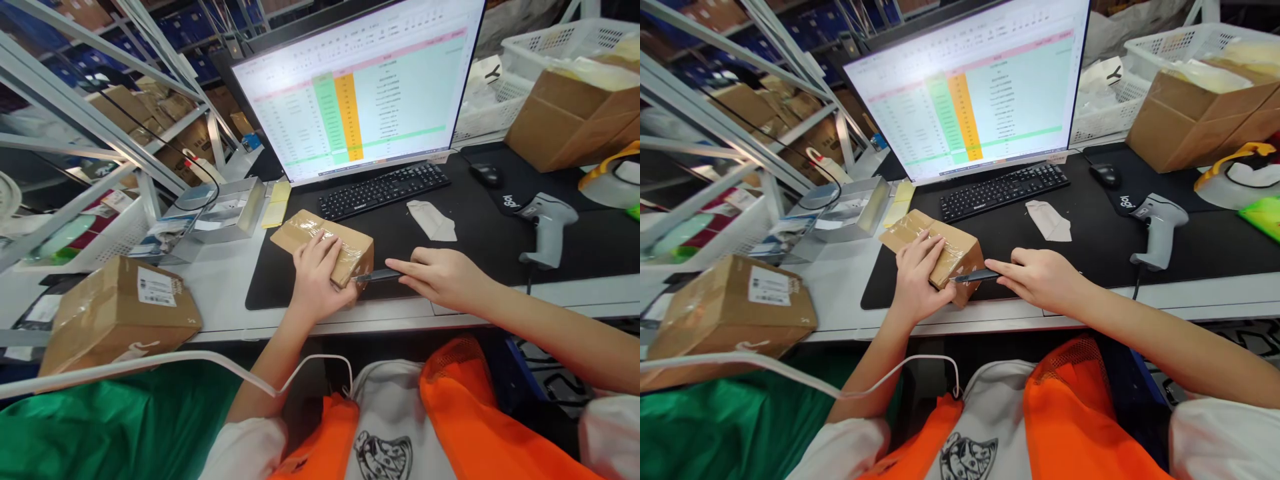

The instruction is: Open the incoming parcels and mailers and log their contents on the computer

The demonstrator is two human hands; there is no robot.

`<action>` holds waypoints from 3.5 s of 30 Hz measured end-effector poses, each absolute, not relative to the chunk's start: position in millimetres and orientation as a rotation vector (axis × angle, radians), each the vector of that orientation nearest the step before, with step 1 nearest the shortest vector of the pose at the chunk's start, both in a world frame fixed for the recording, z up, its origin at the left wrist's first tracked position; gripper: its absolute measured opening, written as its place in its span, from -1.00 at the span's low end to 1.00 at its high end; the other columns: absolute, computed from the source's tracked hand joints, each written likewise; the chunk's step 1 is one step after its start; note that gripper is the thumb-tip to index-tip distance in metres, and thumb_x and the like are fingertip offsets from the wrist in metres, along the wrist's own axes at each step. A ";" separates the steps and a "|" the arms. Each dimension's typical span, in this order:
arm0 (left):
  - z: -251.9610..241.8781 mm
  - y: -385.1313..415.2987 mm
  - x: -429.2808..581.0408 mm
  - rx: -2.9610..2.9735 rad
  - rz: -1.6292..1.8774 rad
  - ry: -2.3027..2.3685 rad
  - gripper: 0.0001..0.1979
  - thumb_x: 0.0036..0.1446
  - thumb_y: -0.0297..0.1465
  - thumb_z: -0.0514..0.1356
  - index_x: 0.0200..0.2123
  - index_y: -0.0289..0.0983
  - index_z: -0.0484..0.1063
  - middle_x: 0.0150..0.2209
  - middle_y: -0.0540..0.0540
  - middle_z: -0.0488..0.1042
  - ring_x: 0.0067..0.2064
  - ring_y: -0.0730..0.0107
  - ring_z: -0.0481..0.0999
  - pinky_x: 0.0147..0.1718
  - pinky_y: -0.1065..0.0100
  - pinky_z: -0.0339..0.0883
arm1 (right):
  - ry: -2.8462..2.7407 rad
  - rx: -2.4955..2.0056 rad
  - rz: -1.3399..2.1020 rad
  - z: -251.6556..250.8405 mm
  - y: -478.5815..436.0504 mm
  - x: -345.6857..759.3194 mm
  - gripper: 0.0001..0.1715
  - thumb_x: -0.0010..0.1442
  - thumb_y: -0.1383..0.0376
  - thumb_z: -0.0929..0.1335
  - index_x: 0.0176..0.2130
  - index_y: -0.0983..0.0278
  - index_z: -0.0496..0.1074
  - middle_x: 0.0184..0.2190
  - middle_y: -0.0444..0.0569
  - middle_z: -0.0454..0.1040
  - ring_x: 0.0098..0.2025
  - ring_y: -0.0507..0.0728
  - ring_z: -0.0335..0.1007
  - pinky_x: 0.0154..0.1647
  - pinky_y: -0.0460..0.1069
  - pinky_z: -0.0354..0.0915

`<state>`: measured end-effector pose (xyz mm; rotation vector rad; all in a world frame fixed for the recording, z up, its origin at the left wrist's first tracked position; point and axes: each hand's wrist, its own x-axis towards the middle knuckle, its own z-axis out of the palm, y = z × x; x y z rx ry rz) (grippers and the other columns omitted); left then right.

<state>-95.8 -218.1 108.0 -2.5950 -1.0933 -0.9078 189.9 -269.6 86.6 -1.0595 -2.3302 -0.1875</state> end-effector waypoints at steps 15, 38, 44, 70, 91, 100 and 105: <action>104.1 -216.8 -95.0 -2.591 -0.932 -1.063 -0.29 0.05 -0.24 0.23 0.28 -0.33 0.34 0.19 -0.37 0.47 0.36 -0.27 0.31 0.24 -0.10 0.12 | -2.245 -1.137 -0.234 80.3 -245.3 201.0 -0.57 0.53 0.15 0.24 0.21 0.17 0.53 -0.29 0.00 0.48 -0.35 0.12 0.37 -0.35 -0.01 0.21; 50.0 -185.8 -257.9 -1.533 -2.297 -1.953 -0.24 0.19 0.07 0.25 0.33 -0.19 0.28 0.33 -0.25 0.34 0.35 0.10 0.33 0.36 0.17 0.17 | -1.511 -0.915 1.355 93.6 -114.2 13.8 -0.66 0.40 0.09 0.20 -0.32 0.21 0.34 -0.18 -0.05 0.47 -0.05 0.16 0.38 0.11 0.11 0.31; 36.1 -175.0 -255.6 -1.761 -2.513 -1.788 -0.19 0.08 0.09 0.34 0.30 -0.13 0.26 0.36 -0.24 0.29 0.32 0.13 0.37 0.23 0.23 0.32 | -1.539 -0.713 1.148 99.2 -151.2 20.4 -0.51 0.42 -0.14 0.23 -0.26 0.19 0.34 0.15 0.08 0.43 0.29 0.27 0.25 0.34 0.18 0.18; 72.3 -184.0 -128.9 -2.658 -1.460 -0.985 -0.34 0.11 0.17 0.22 0.11 -0.15 0.32 0.14 -0.24 0.42 0.40 -0.26 0.22 0.32 -0.34 0.08 | -2.304 -1.036 0.248 73.1 -264.3 153.7 -0.67 0.50 0.24 0.19 -0.05 0.33 0.47 -0.29 0.03 0.59 -0.35 0.20 0.51 -0.32 0.05 0.29; 43.4 -199.9 -144.3 -2.225 -1.821 -0.998 -0.41 0.15 0.11 0.16 0.10 -0.12 0.28 0.10 -0.22 0.35 0.31 -0.19 0.26 0.32 -0.28 0.03 | -1.814 -1.966 -0.117 46.5 -235.1 235.2 -0.48 0.49 0.04 0.19 -0.05 0.37 0.54 -0.45 0.17 0.53 -0.46 0.27 0.47 -0.39 0.07 0.22; 49.7 -199.4 -91.6 -1.977 -1.779 -1.210 -0.51 0.30 0.09 0.03 0.01 -0.17 0.30 0.07 -0.27 0.34 0.26 -0.09 0.28 0.29 -0.16 0.08 | -1.842 -1.340 0.410 83.1 -253.4 145.1 -0.63 0.42 0.12 0.26 0.02 0.25 0.50 -0.21 0.03 0.62 -0.22 0.24 0.58 -0.22 0.06 0.43; 73.9 -183.2 -155.3 -2.418 -1.427 -1.219 -0.33 0.22 0.23 0.08 0.07 -0.17 0.48 0.08 -0.27 0.46 0.22 -0.11 0.37 0.31 -0.13 0.07 | -1.956 -1.303 0.404 98.1 -244.8 137.3 -0.57 0.46 0.14 0.25 0.17 0.22 0.50 -0.08 0.03 0.63 -0.14 0.25 0.60 -0.09 0.11 0.48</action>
